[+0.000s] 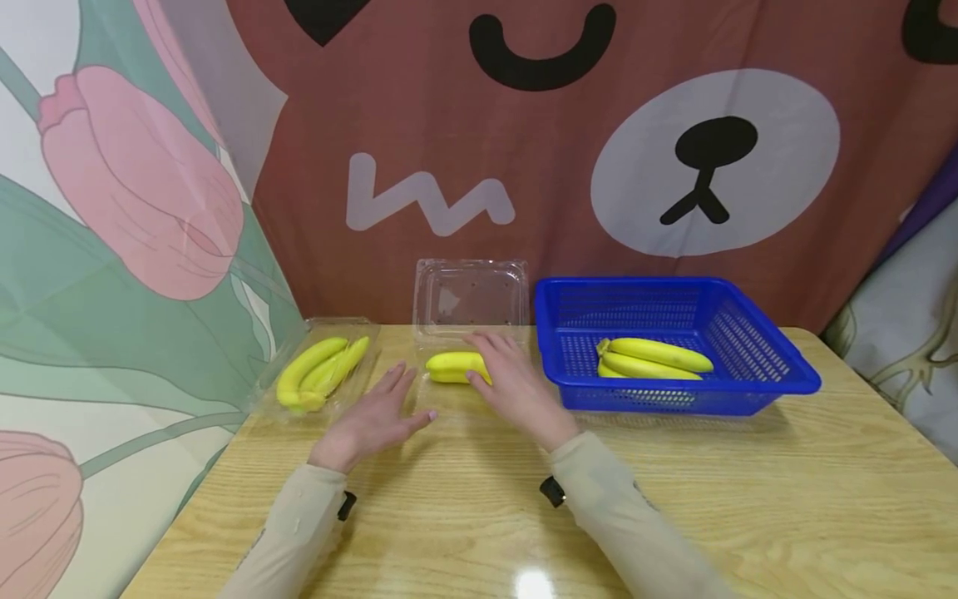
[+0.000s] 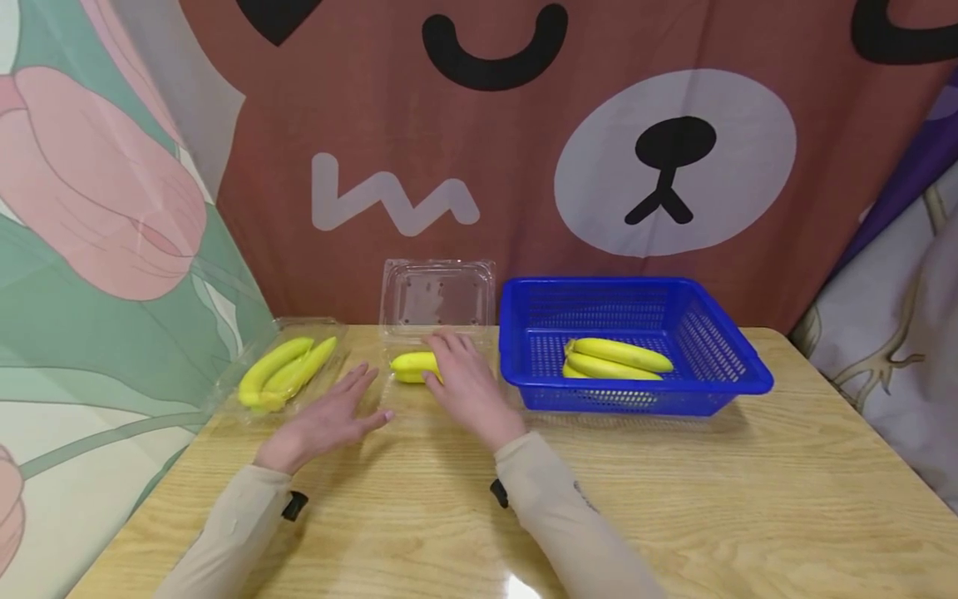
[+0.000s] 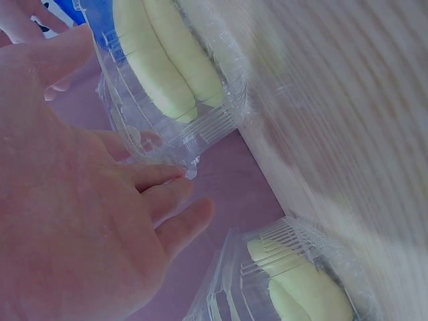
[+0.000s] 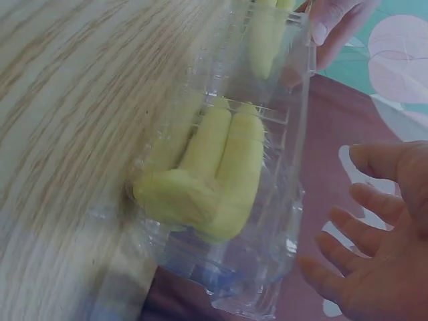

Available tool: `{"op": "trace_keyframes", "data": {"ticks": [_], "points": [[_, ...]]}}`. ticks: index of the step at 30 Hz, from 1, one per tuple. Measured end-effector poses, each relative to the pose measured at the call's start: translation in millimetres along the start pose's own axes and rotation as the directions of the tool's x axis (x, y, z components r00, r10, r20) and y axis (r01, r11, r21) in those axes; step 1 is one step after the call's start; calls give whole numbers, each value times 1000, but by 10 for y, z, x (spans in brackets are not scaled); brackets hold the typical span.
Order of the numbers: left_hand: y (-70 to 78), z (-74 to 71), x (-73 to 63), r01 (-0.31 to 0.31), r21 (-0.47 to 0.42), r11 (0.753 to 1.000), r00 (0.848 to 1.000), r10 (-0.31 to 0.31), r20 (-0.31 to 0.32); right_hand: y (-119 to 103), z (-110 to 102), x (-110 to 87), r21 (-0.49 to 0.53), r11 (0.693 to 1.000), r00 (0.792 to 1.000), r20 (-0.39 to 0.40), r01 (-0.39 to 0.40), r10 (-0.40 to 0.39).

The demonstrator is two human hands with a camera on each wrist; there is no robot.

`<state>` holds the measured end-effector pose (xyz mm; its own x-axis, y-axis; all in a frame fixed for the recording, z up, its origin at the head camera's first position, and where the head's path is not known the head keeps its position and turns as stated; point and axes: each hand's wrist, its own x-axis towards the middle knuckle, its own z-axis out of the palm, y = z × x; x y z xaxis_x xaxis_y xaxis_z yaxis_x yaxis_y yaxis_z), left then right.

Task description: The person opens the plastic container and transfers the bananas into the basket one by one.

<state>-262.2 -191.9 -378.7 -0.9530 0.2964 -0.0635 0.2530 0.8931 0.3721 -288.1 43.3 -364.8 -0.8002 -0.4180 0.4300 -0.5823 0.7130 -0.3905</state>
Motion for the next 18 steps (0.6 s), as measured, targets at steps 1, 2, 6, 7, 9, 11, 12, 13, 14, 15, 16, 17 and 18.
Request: {"op": "trace_keyframes", "data": {"ticks": [1,2,6,7,9,11,12,13,14,15,16,17,18], "points": [[1,0,2,-3,0,1000,1000,3,-3,1,11,9,-1,1000,1000,3,-7,7],[5,-3,2,-2,-1,1000,1000,2,-2,5,22,17,-2,1000,1000,3,-13,13],[7,-3,3,-5,0,1000,1000,5,-4,44,69,52,-1,999,999,12,-39,39],[8,-2,4,-9,0,1000,1000,9,-6,56,82,61,-4,999,999,17,-47,47],[11,-1,4,-8,0,1000,1000,8,-4,88,108,75,-7,998,998,29,-59,59],[5,1,5,-8,-3,1000,1000,8,-3,119,149,93,-3,996,995,47,-84,84],[4,0,6,-7,-4,1000,1000,7,-2,135,173,103,-4,996,994,54,-93,93],[2,2,5,-5,-5,1000,1000,5,-1,149,195,112,0,995,993,59,-100,100],[-1,4,5,-1,-8,1000,1000,1,2,161,217,122,1,994,992,63,-108,108],[-4,5,7,2,-10,1000,1000,-2,3,171,239,130,6,993,991,67,-117,116],[-5,7,8,5,-12,1000,1000,-5,5,181,261,139,6,992,990,70,-126,126],[-5,10,11,5,-10,1000,1000,-5,5,190,277,144,-1,992,989,70,-129,129],[-1,10,13,4,-12,1000,1000,-4,6,199,290,149,-10,991,989,71,-132,132]]}}
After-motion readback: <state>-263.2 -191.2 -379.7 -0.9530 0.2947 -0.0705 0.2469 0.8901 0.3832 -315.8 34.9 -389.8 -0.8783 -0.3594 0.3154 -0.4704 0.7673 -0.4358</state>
